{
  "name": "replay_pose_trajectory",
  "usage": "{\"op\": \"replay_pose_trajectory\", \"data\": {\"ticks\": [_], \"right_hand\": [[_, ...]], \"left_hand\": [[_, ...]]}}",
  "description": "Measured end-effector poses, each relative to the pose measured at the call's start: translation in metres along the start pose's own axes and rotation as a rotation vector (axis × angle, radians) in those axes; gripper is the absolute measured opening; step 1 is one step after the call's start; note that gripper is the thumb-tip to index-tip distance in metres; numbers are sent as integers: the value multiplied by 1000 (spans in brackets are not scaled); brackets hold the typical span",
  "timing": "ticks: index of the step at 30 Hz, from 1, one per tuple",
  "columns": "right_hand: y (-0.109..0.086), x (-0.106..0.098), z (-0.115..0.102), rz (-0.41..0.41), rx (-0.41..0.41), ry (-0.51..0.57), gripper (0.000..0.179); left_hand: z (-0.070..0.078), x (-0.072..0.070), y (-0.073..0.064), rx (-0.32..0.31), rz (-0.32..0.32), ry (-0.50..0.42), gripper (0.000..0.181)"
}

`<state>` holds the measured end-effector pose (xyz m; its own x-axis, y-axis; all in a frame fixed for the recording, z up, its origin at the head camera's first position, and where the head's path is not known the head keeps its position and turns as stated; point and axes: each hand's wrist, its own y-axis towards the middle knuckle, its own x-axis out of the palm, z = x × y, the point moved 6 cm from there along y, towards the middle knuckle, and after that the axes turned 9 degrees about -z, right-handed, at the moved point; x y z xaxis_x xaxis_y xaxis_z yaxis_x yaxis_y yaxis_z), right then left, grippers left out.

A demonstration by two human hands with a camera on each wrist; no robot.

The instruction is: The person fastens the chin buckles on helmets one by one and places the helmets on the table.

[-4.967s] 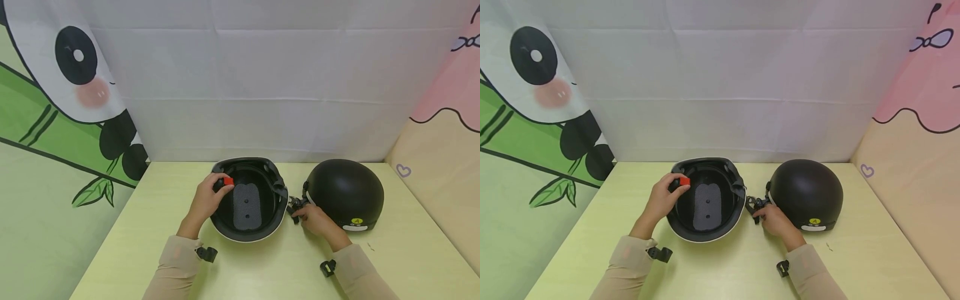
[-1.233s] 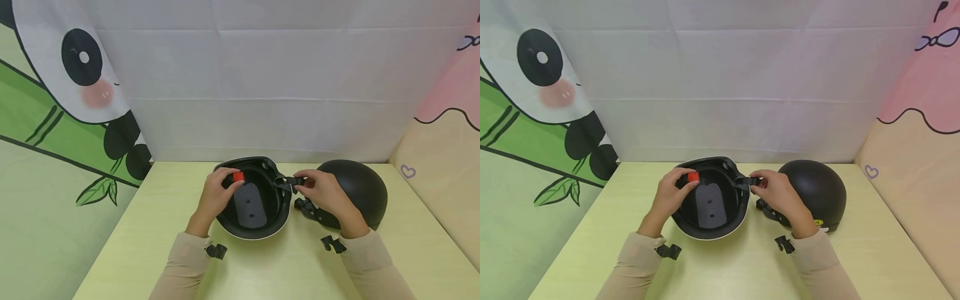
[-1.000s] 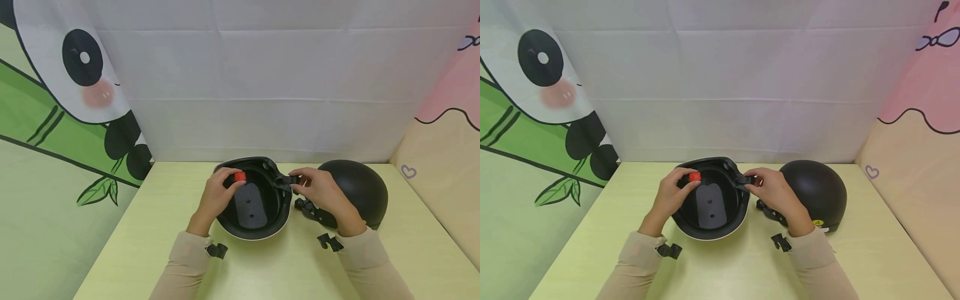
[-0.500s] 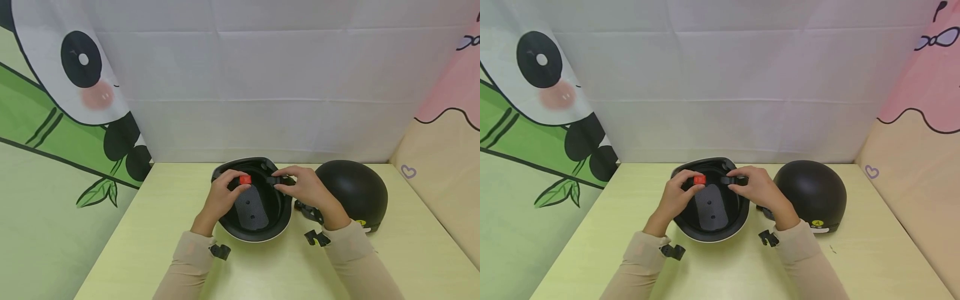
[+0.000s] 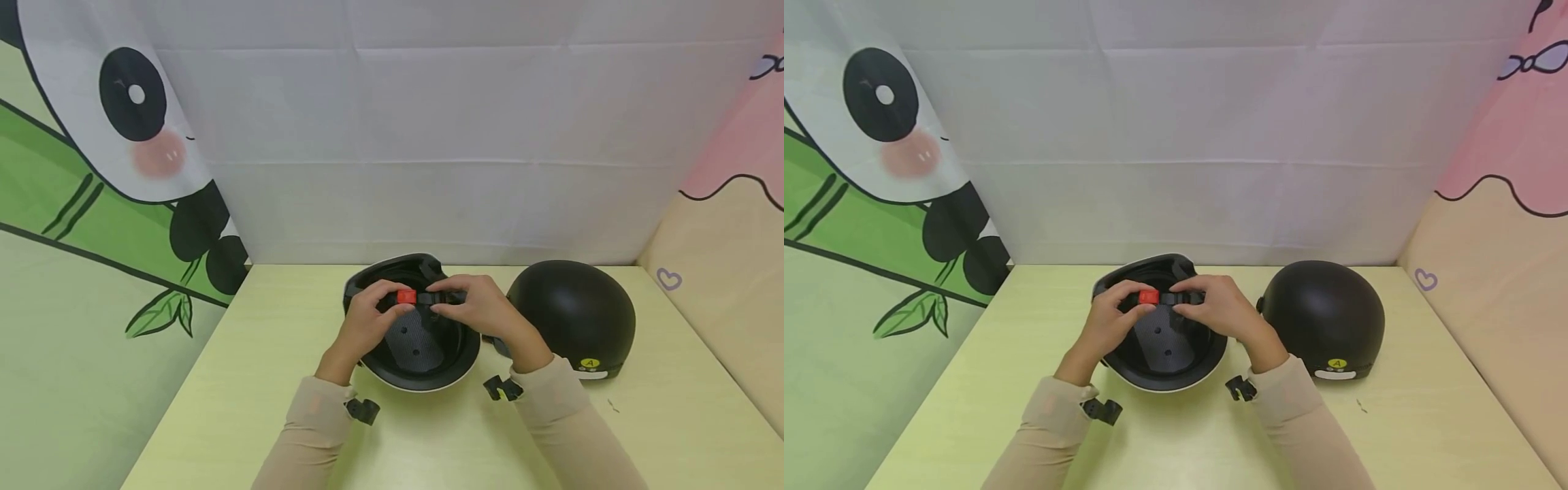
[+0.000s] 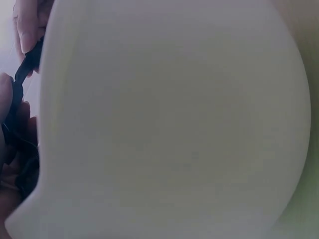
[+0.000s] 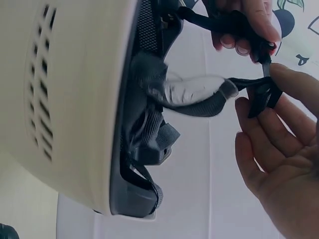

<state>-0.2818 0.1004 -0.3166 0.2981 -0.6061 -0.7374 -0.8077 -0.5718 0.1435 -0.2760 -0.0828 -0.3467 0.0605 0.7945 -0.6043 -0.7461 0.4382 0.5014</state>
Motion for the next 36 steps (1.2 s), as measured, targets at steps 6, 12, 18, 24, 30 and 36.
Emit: {"op": "replay_pose_trajectory", "data": {"ticks": [6,12,18,24,30,36], "right_hand": [[3,4,-2,-6,6,-6,31],[5,8,1,21,6,13,33],[3,11,6,58,63,39,31],[0,13,2,81,4,-13,29],[2,17,-1,91,-99,-19,27],[4,21,-1,116,-149,16,28]], "left_hand": [[1,2,1,6,-6,4,32],[1,3,1,0,-6,-3,30],[-1,5,-1,-16,1,0,29],[-1,5,-2,-25,7,-4,29],[1,5,-2,-41,-2,-50,30],[0,5,-3,-39,-3,-82,29]]}}
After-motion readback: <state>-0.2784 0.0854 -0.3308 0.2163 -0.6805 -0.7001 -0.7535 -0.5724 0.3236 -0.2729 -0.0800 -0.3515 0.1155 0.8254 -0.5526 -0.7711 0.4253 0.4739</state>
